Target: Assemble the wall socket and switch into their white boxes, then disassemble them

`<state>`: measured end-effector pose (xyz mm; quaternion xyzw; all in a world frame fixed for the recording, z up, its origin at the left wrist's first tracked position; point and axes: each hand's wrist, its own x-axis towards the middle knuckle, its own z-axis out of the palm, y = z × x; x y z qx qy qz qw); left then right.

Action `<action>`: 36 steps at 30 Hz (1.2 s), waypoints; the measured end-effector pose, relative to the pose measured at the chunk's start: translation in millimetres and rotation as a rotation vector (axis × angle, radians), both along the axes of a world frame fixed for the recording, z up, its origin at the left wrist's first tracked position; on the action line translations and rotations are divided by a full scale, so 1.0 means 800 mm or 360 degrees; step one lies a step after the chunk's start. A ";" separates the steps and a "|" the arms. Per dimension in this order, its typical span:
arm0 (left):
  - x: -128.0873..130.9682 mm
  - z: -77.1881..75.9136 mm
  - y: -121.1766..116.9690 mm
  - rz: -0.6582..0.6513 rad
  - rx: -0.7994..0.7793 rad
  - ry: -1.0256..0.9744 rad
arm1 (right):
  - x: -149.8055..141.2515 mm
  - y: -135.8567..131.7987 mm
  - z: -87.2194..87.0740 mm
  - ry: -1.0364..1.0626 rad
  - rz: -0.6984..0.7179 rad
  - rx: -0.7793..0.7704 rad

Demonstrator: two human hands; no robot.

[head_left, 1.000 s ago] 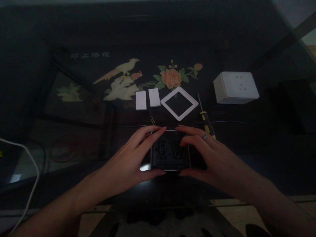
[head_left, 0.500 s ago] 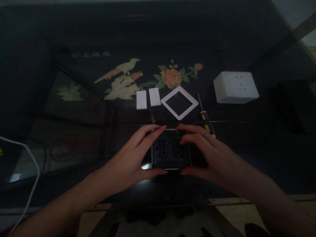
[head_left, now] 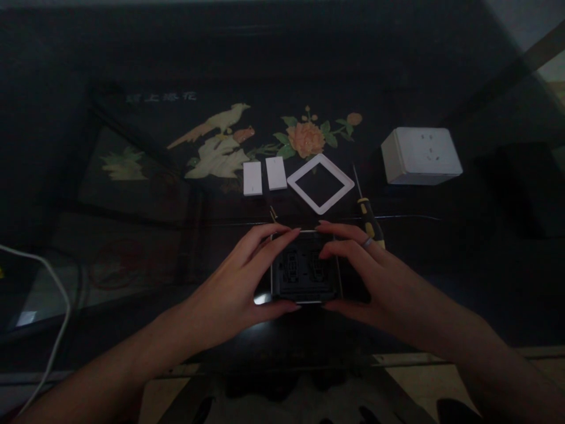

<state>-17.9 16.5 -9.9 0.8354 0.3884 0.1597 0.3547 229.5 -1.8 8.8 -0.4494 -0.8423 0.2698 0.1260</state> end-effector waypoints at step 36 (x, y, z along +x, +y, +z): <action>-0.008 0.005 0.004 0.0040 -0.0162 0.0214 | 0.011 0.008 0.000 0.0025 -0.0034 -0.0118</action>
